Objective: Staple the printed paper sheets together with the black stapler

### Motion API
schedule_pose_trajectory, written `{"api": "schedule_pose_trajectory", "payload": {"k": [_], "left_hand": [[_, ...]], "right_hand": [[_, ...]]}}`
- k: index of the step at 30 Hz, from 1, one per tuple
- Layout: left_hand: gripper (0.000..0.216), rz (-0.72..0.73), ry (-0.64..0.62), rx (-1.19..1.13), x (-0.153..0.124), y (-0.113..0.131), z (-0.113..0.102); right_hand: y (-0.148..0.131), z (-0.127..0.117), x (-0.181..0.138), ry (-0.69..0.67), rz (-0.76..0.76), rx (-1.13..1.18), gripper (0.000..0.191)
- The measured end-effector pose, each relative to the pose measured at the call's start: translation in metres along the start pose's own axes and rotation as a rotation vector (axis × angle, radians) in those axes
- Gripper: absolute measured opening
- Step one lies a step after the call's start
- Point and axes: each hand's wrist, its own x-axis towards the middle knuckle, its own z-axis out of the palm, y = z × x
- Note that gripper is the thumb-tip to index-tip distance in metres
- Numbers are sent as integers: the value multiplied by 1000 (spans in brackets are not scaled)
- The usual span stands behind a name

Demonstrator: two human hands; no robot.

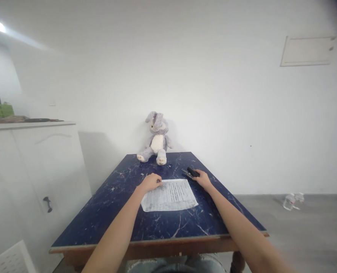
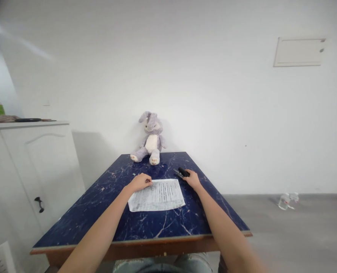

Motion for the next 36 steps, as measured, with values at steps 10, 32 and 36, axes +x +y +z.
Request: {"api": "schedule_pose_trajectory", "payload": {"k": [10, 32, 36], "left_hand": [[7, 177, -181, -94, 2, -1, 2], [23, 351, -202, -168, 6, 4, 0], [23, 355, -188, -170, 7, 2, 1]], "right_hand": [[2, -1, 1, -2, -15, -31, 46], [10, -1, 6, 1, -27, -72, 43], [9, -2, 5, 0, -29, -76, 42]]}}
